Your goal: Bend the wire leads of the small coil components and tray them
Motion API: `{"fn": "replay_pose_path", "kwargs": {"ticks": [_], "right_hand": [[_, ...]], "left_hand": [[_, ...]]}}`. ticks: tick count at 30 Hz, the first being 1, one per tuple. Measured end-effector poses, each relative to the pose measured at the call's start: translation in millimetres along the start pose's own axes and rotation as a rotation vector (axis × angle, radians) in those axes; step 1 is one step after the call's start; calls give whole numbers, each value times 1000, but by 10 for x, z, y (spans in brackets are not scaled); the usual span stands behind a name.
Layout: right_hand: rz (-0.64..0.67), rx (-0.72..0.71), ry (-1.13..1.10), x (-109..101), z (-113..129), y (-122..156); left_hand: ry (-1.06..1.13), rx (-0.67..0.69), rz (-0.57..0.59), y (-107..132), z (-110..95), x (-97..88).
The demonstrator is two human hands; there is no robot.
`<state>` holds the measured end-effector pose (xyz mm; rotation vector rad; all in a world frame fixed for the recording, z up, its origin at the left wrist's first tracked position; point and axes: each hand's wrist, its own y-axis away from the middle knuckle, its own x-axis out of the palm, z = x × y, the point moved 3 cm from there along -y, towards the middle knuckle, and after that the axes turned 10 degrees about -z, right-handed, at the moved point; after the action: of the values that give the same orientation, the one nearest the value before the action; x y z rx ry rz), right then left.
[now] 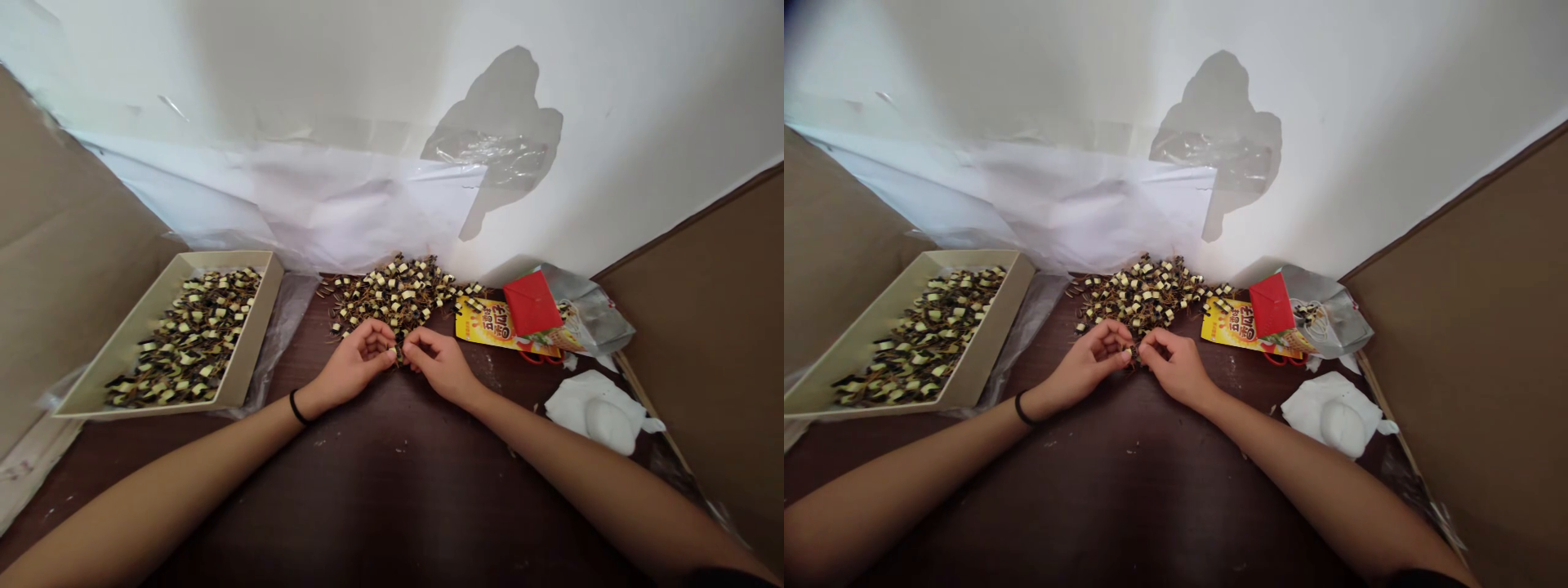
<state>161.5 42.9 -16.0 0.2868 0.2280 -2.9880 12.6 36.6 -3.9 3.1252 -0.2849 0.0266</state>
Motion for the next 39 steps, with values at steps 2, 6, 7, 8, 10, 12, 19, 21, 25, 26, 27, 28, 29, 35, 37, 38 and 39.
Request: {"fn": "replay_pose_path", "kwargs": {"ticks": [2,6,7,8,10,12,19,21,25,26,27,28,29,35,37,38,39], "right_hand": [[-3,2,1,1,2,-2],[-5,18,-3,2,-1,-10],[-8,25,-9,1,-2,-12],[-11,31,-15,-1,-2,-14],[-14,39,-26,-3,-1,-17],[-13,45,-36,-4,2,-18],[-13,57,-59,-10,3,-17],[-15,60,-65,-9,3,-18],[-13,75,-84,-2,-1,-22],[-15,78,-89,0,-5,-23],[-18,80,-95,1,-9,-23],[-21,81,-98,1,-13,-23],[-23,81,-100,1,-17,-23],[-27,90,-105,-5,-36,-20],[-32,102,-99,-5,-44,-16],[-34,100,-93,-3,-45,-13],[-34,92,-86,-1,-44,-10]], "left_hand": [[-14,9,3,-3,-3,2],[-35,11,11,-4,-3,0],[-36,13,15,-3,-3,-1],[-35,14,19,-2,-3,-3],[-30,14,22,-1,-2,-5],[-29,11,24,-2,-2,-7],[-44,28,39,-6,-18,-2],[-51,29,44,-3,-21,0],[-51,11,43,2,-20,3],[-49,7,43,2,-20,4],[-46,6,44,2,-21,5],[-42,6,45,2,-22,5],[-38,6,44,2,-25,4],[1,-36,27,10,-20,-6],[42,-56,29,17,-9,-2],[61,-59,28,22,-3,0],[75,-59,26,26,2,3]]}}
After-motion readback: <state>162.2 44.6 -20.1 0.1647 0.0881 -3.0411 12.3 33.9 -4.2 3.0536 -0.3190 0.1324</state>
